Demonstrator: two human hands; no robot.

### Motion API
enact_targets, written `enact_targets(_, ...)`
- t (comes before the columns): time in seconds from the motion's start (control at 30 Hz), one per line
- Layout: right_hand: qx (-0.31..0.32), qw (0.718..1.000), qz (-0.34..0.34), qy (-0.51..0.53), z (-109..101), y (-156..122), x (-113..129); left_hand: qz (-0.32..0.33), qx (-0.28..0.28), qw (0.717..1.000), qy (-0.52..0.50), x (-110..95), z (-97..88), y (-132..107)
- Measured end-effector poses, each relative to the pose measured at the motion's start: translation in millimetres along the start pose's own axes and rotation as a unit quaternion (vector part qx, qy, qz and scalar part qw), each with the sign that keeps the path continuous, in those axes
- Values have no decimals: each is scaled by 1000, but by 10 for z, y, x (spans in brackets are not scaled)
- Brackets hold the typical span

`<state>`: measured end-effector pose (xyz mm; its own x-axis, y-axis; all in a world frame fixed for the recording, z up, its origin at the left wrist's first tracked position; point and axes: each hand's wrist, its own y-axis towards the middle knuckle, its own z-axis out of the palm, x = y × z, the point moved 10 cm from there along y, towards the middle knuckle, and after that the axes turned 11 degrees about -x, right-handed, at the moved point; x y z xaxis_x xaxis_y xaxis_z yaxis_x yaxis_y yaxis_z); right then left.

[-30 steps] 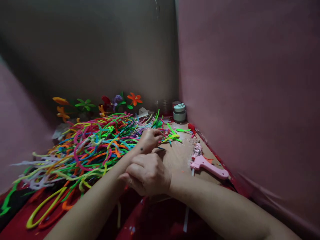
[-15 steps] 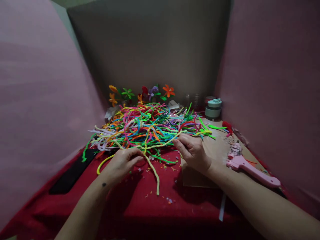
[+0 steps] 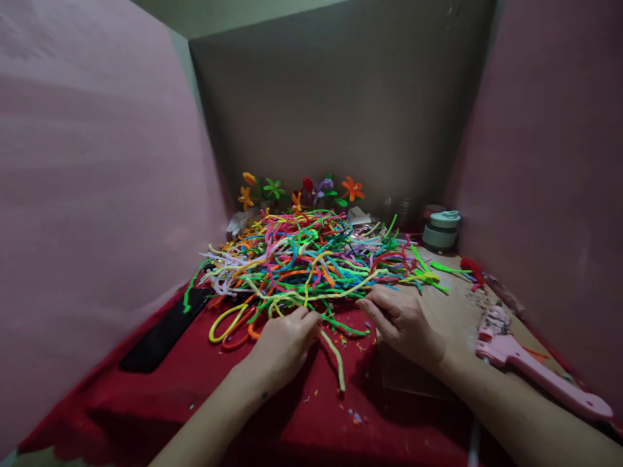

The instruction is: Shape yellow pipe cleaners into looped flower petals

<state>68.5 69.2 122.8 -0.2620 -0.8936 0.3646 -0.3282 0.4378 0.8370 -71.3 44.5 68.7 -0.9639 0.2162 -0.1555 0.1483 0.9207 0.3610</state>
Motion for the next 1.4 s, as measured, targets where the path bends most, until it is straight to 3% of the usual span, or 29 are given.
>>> enact_targets(0.13,11,1000,-8,-4,27,-5,24,-93,-42,994,26,287,-172,92)
enact_targets(0.27,13,1000,-10,-6,37,-4,33,-120,-8,992,26,440,-55,160)
enact_targets(0.37,14,1000,-8,0,46,-9,16,-137,-44,989,-39,509,-112,168)
enact_targets(0.5,14,1000,-6,-2,57,-28,-12,-152,-134,968,-148,594,-436,117)
enact_targets(0.63,12,1000,-2,10,48,-34,-4,-208,-118,934,-266,666,-583,41)
enact_targets(0.73,14,998,43,38,41,-9,-48,-212,-107,924,-299,618,-679,21)
enact_targets(0.8,24,989,117,82,64,-1,-155,-185,-124,935,-276,556,-774,28)
enact_targets(0.87,70,957,234,154,188,-63,-320,-130,-156,949,-241,439,-866,43)
enact_targets(0.93,140,889,349,260,394,-205,-416,-50,-189,959,-207,245,-927,53)
enact_targets(1.0,169,810,412,381,533,-285,-389,31,-204,963,-175,-2,-913,54)
enact_targets(1.1,91,737,423,519,488,-187,-353,132,-193,967,-101,-395,-771,67)
enact_targets(1.2,10,712,410,570,341,-72,-344,197,-182,962,-38,-680,-613,97)
enact_targets(1.27,-9,695,401,596,272,-19,-312,202,-161,965,-45,-730,-514,136)
enact_targets(1.4,-42,636,420,646,190,4,-359,130,-82,978,-144,-563,-327,220)
